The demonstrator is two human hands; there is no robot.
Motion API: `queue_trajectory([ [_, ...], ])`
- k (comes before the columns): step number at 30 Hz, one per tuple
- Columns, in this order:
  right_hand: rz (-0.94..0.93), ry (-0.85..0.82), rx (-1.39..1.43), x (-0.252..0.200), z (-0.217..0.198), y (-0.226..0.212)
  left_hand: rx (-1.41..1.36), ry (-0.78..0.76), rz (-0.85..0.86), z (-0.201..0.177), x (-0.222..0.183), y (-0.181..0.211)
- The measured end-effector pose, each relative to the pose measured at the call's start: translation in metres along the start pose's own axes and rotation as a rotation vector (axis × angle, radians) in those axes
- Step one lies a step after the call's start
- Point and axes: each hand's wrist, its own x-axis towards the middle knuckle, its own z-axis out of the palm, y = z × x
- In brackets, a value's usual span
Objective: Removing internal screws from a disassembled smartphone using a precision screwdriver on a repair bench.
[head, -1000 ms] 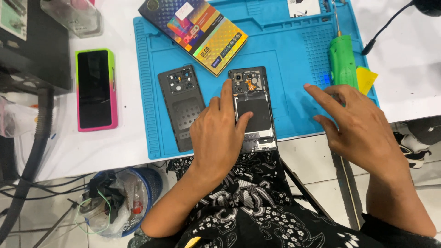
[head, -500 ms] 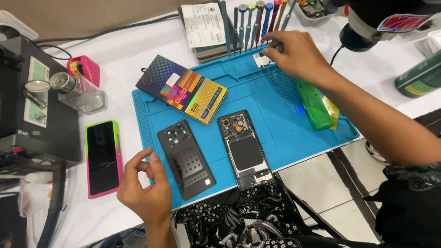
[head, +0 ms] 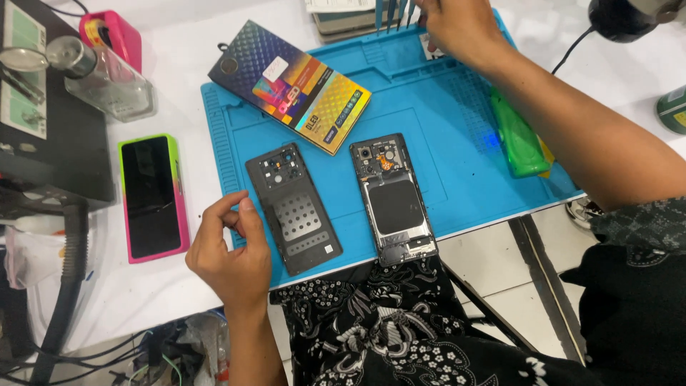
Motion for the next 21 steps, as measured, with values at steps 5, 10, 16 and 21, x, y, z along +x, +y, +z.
queue_trajectory([
  [5, -0.02, -0.047, 0.127, -0.028, -0.017, -0.029, -0.091, 0.018, 0.024, 0.0, 0.003, -0.008],
  [10, -0.021, -0.101, 0.275, -0.074, -0.07, -0.089, -0.088, -0.003, 0.005, 0.0, 0.001, -0.007],
  [16, -0.02, -0.164, 0.422, -0.111, -0.094, -0.137, 0.024, -0.044, -0.041, -0.002, -0.001, 0.005],
  [21, -0.048, -0.114, 0.404, -0.142, -0.099, -0.164, 0.029, -0.049, -0.046, -0.002, -0.001, 0.005],
])
